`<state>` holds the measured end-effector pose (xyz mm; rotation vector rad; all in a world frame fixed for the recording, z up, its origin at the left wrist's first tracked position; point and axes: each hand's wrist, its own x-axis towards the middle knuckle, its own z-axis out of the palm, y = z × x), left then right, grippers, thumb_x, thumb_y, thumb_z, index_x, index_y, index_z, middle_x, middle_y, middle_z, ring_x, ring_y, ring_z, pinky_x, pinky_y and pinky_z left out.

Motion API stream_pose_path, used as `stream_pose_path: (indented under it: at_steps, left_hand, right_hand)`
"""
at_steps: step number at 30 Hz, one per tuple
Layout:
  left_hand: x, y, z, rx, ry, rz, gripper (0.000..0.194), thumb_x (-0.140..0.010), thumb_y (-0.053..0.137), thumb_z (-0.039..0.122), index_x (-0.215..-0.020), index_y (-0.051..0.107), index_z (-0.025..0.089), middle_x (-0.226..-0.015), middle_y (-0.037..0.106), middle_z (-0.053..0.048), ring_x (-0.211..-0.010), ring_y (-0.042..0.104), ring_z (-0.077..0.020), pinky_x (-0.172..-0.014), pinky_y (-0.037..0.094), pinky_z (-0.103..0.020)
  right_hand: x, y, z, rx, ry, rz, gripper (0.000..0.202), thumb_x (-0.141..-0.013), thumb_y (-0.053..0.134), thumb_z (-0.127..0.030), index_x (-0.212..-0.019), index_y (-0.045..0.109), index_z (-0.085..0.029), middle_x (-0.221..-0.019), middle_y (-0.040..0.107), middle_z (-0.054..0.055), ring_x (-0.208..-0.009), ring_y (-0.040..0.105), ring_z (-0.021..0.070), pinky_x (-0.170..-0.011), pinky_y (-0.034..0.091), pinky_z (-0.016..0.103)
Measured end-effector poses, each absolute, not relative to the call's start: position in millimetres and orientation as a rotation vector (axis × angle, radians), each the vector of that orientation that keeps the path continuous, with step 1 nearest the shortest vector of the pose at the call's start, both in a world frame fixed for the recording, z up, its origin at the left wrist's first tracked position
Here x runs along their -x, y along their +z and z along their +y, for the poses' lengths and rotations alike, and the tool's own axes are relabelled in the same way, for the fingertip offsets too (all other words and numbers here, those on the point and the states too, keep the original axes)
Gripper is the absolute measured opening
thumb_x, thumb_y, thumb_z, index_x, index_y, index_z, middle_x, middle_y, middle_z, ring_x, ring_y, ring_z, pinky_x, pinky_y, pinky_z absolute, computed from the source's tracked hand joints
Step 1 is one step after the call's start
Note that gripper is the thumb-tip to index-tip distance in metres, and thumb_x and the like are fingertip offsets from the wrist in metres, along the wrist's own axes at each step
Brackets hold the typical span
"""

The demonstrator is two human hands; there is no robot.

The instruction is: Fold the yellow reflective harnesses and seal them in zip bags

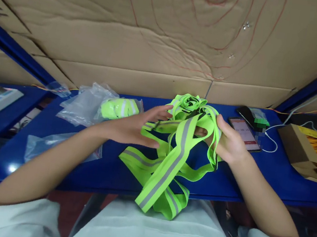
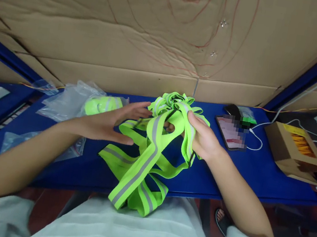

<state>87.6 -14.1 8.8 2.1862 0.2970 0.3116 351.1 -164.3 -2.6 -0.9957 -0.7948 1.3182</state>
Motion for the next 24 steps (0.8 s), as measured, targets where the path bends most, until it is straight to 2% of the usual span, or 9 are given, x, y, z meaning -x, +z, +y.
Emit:
stream_pose_path:
  at_steps: [3, 5, 7, 11, 16, 18, 20, 22, 24]
  left_hand:
    - [-93, -5, -29, -2.363, 0.439, 0.335, 0.104, -0.087, 0.079, 0.036, -0.170, 0.016, 0.030, -0.172, 0.031, -0.016, -0.157, 0.037, -0.0356, -0.132, 0.030, -0.055]
    - [-104, -16, -36, -2.443, 0.510, 0.366, 0.097, -0.090, 0.073, 0.030, -0.169, 0.016, 0.027, -0.171, 0.031, -0.017, -0.159, 0.033, -0.0357, -0.133, 0.027, -0.056]
    - [-118, -26, -37, -2.448, 0.525, 0.360, 0.096, -0.089, 0.073, 0.031, -0.168, 0.020, 0.025, -0.171, 0.033, -0.017, -0.158, 0.035, -0.0362, -0.132, 0.030, -0.056]
    - [-147, -34, -33, -2.372, 0.602, 0.299, 0.088, -0.088, 0.075, 0.042, -0.163, 0.033, 0.022, -0.162, 0.049, -0.018, -0.148, 0.051, -0.0370, -0.125, 0.040, -0.052]
    - [-157, -24, -36, -2.172, 0.564, 0.265, 0.061, -0.089, 0.074, 0.047, -0.141, 0.057, 0.021, -0.133, 0.071, -0.014, -0.126, 0.067, -0.0345, -0.111, 0.051, -0.045]
    - [-150, -15, -34, -2.086, 0.643, 0.304, 0.055, -0.092, 0.071, 0.049, -0.137, 0.057, 0.019, -0.130, 0.071, -0.013, -0.120, 0.069, -0.0311, -0.106, 0.053, -0.042]
    - [-142, -5, -31, -2.045, 0.790, 0.383, 0.052, -0.094, 0.069, 0.049, -0.135, 0.058, 0.020, -0.133, 0.070, -0.012, -0.121, 0.067, -0.0280, -0.107, 0.052, -0.039]
    - [-135, 3, -26, -2.015, 0.923, 0.476, 0.043, -0.096, 0.065, 0.047, -0.130, 0.061, 0.021, -0.135, 0.069, -0.010, -0.125, 0.065, -0.0254, -0.110, 0.050, -0.037]
    - [-132, 7, -23, -1.961, 1.010, 0.550, 0.034, -0.098, 0.062, 0.043, -0.124, 0.065, 0.021, -0.134, 0.070, -0.009, -0.124, 0.065, -0.0234, -0.110, 0.050, -0.035]
  right_hand:
    - [-350, -3, -165, 0.959, 1.326, -0.833, 0.045, -0.083, 0.076, -0.064, -0.109, 0.076, -0.027, -0.113, 0.078, 0.003, -0.110, 0.074, 0.0258, -0.102, 0.058, 0.041]
    - [-351, -3, -168, 0.992, 1.321, -0.871, 0.048, -0.083, 0.073, -0.067, -0.107, 0.077, -0.026, -0.107, 0.079, 0.004, -0.107, 0.074, 0.0271, -0.102, 0.058, 0.043]
    - [-351, -2, -171, 1.046, 1.316, -0.877, 0.051, -0.080, 0.071, -0.071, -0.100, 0.077, -0.025, -0.095, 0.078, 0.005, -0.097, 0.075, 0.0280, -0.095, 0.060, 0.044]
    - [-354, -2, -176, 1.122, 1.262, -0.825, 0.049, -0.074, 0.073, -0.070, -0.091, 0.074, -0.024, -0.085, 0.077, 0.006, -0.086, 0.075, 0.0282, -0.080, 0.061, 0.043]
    - [-360, -2, -175, 1.098, 1.288, -0.878, 0.053, -0.076, 0.074, -0.071, -0.098, 0.076, -0.023, -0.095, 0.078, 0.007, -0.099, 0.074, 0.0313, -0.089, 0.060, 0.046]
    - [-362, -2, -171, 1.075, 1.307, -0.923, 0.051, -0.078, 0.077, -0.068, -0.103, 0.076, -0.024, -0.095, 0.078, 0.006, -0.095, 0.074, 0.0277, -0.087, 0.059, 0.041]
    - [-363, -4, -166, 1.079, 1.220, -0.954, 0.044, -0.081, 0.082, -0.058, -0.112, 0.074, -0.027, -0.096, 0.077, 0.001, -0.087, 0.072, 0.0194, -0.084, 0.058, 0.032]
    - [-361, -10, -160, 1.098, 1.138, -0.954, 0.046, -0.083, 0.084, -0.051, -0.121, 0.069, -0.032, -0.100, 0.075, -0.003, -0.085, 0.069, 0.0136, -0.083, 0.056, 0.025]
    - [-356, -17, -155, 1.109, 1.162, -0.931, 0.049, -0.087, 0.079, -0.059, -0.125, 0.067, -0.031, -0.108, 0.075, -0.002, -0.094, 0.071, 0.0139, -0.090, 0.057, 0.026]
